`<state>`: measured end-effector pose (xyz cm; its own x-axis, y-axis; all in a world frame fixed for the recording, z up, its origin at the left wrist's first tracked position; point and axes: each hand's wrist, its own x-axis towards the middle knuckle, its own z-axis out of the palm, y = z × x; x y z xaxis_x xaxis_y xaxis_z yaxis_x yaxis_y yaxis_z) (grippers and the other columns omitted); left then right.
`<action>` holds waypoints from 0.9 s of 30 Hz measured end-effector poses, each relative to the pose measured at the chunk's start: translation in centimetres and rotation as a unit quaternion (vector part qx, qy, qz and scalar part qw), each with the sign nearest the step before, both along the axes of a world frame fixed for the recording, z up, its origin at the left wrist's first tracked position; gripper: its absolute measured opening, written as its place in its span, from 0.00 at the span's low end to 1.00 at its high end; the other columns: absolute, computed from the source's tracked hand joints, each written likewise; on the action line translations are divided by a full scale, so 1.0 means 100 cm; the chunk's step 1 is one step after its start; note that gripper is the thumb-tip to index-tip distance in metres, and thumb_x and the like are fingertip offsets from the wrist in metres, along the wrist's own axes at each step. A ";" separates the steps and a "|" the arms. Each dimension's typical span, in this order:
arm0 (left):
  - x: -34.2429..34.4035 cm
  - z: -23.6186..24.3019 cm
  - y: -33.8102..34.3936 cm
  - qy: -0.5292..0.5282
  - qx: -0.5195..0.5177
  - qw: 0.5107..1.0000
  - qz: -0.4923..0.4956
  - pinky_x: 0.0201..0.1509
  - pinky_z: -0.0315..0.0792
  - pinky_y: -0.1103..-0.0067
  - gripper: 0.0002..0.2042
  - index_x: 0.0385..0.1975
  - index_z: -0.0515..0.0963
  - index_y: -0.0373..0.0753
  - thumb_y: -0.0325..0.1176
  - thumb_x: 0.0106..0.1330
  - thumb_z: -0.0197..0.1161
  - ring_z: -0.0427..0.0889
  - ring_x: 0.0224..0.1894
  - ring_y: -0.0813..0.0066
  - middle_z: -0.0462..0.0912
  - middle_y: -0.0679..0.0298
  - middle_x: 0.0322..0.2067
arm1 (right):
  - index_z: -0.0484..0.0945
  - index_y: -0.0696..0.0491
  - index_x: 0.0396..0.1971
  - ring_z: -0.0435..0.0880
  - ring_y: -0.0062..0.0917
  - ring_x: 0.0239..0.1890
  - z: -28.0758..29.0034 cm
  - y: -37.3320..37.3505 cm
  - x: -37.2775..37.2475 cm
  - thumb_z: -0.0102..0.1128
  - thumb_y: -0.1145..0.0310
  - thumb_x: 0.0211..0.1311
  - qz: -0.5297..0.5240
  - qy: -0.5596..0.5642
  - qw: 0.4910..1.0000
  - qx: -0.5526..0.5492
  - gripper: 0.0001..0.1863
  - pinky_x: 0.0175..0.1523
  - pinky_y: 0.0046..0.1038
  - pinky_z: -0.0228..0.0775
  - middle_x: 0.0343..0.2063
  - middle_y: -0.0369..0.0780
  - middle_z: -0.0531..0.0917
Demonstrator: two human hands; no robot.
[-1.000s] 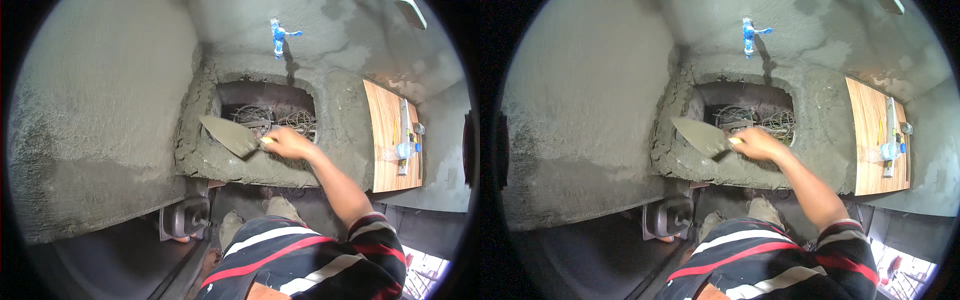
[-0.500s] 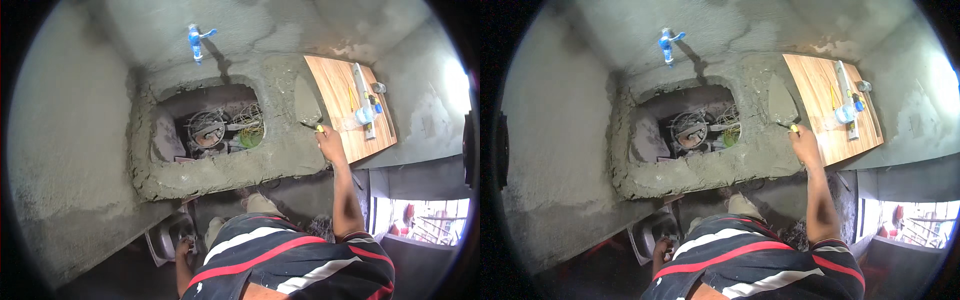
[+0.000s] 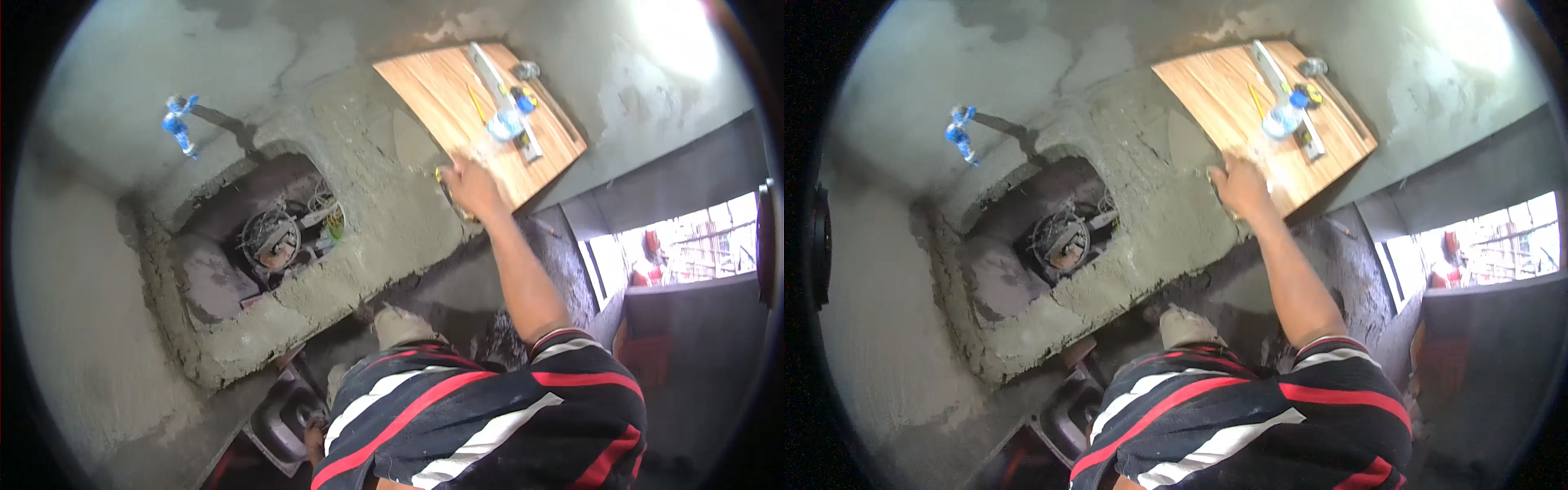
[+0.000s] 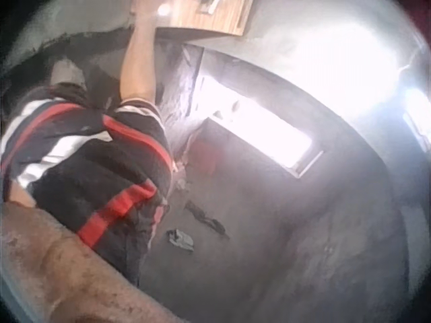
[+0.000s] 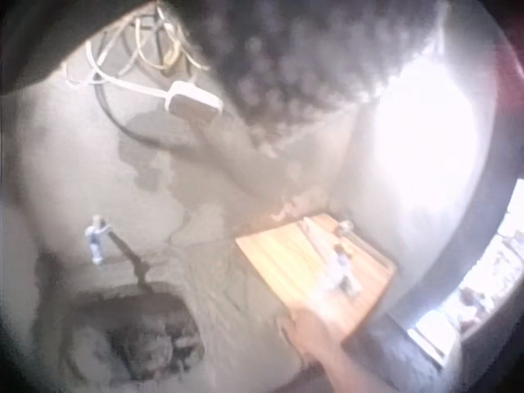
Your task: The person mixes cement with a shovel and applies it to a wall structure using a trowel.
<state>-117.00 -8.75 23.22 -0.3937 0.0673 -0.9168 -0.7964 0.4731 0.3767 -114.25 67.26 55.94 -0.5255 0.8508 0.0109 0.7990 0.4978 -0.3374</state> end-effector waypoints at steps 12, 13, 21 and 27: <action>-0.063 -0.053 -0.009 0.005 0.119 0.892 -0.436 0.41 0.74 0.67 0.13 0.48 0.75 0.48 0.40 0.67 0.56 0.79 0.43 0.70 0.80 0.66 0.42 | 0.74 0.57 0.59 0.79 0.18 0.36 0.063 -0.171 0.199 0.53 0.61 0.72 0.037 0.108 0.912 -0.393 0.21 0.41 0.22 0.72 0.39 0.37 0.85; -0.071 -0.051 -0.004 -0.016 0.157 0.883 -0.443 0.38 0.74 0.67 0.12 0.48 0.74 0.49 0.41 0.67 0.56 0.79 0.41 0.73 0.80 0.68 0.40 | 0.74 0.57 0.58 0.80 0.19 0.35 0.048 -0.197 0.222 0.54 0.61 0.72 0.013 0.100 0.914 -0.393 0.21 0.41 0.23 0.73 0.38 0.38 0.86; -0.005 0.015 0.068 -0.162 0.037 0.891 -0.422 0.41 0.74 0.69 0.30 0.65 0.64 0.41 0.50 0.67 0.59 0.77 0.41 0.73 0.79 0.65 0.45 | 0.76 0.61 0.54 0.83 0.41 0.51 -0.057 -0.352 0.351 0.60 0.58 0.61 -0.038 -0.112 0.900 -0.419 0.26 0.57 0.34 0.72 0.49 0.52 0.82; 0.041 -0.002 0.007 -0.210 0.085 0.898 -0.377 0.50 0.73 0.69 0.36 0.72 0.57 0.45 0.55 0.67 0.55 0.72 0.59 0.68 0.68 0.62 0.66 | 0.77 0.60 0.53 0.84 0.41 0.46 -0.106 -0.391 0.399 0.58 0.59 0.61 -0.069 -0.072 0.881 -0.463 0.25 0.52 0.35 0.73 0.45 0.54 0.83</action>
<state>-112.88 -8.03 23.02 0.2002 0.3226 -0.9251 -0.3627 0.9016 0.2359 -74.40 28.14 45.29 -0.3561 0.5163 -0.7789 0.8977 -0.0423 -0.4385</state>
